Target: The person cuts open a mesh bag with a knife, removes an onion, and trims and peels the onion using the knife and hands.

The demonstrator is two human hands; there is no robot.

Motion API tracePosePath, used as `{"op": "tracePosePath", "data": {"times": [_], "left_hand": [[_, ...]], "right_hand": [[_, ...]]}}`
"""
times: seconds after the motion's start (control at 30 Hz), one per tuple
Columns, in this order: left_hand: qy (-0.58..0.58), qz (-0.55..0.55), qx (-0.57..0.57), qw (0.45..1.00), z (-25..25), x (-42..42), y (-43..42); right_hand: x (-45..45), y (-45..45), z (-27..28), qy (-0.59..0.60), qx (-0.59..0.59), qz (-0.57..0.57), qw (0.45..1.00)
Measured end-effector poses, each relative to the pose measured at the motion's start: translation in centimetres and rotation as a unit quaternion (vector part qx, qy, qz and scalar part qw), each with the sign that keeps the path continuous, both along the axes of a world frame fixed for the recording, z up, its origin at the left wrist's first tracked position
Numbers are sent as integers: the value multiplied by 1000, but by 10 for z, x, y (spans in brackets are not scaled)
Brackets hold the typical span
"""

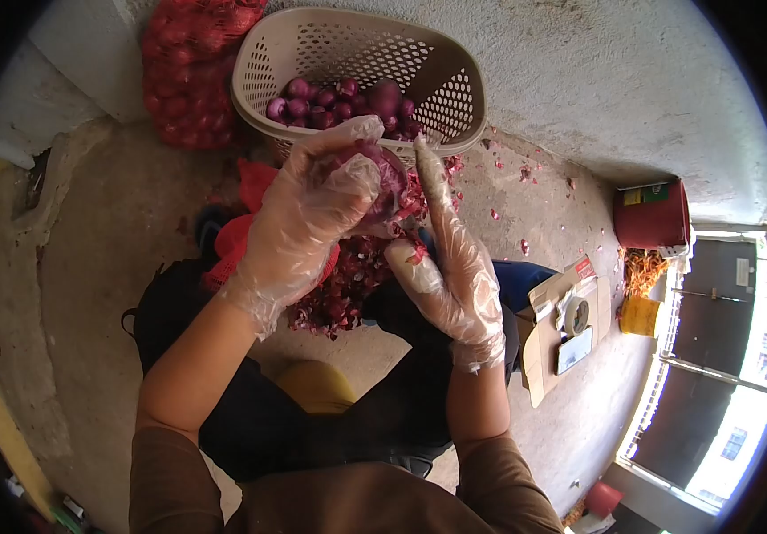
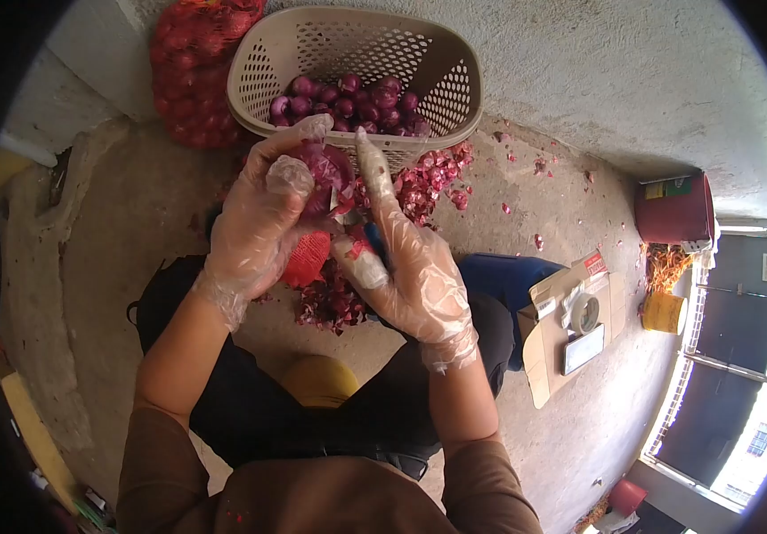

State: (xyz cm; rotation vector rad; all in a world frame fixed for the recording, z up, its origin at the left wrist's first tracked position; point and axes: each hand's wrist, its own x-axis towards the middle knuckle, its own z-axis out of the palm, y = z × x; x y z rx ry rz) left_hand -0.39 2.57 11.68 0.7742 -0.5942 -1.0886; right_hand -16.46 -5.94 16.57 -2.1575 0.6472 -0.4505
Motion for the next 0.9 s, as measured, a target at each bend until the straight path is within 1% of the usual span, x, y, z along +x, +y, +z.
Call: {"op": "tracePosePath", "data": {"times": [0.03, 0.1, 0.13, 0.2, 0.3, 0.37, 0.43, 0.53, 0.67, 0.77, 0.9], "left_hand": [[-4, -4, 4, 1000, 0, 0, 0], [-4, -10, 3, 1000, -1, 0, 0], [-3, -12, 3, 1000, -1, 0, 0], [42, 0, -9, 999, 0, -2, 0], [85, -10, 6, 996, 12, -6, 1], [85, -9, 4, 996, 12, -7, 1], [61, 6, -17, 998, 4, -6, -3], [8, 22, -33, 999, 8, -2, -5], [-26, 30, -17, 999, 12, -4, -3], [-57, 24, -17, 998, 11, -1, -2], [-58, 16, 13, 998, 18, 2, -1]], "right_hand": [[-1, -2, -3, -3, -36, 15, 999], [-2, -1, -4, 9, -61, 23, 998], [-3, 0, -2, 25, -49, 15, 998], [-4, -2, -4, 25, -54, 14, 998], [-6, -10, -14, -12, -81, 26, 996], [-6, -9, -11, -28, -68, 28, 997], [-6, -9, -9, -57, -51, 34, 997], [-5, -7, -3, -60, -2, 40, 997], [-6, -5, -12, -59, 51, 24, 997], [-6, -10, -13, -65, -18, 36, 997], [-5, -4, -9, -73, 85, -9, 994]]}}
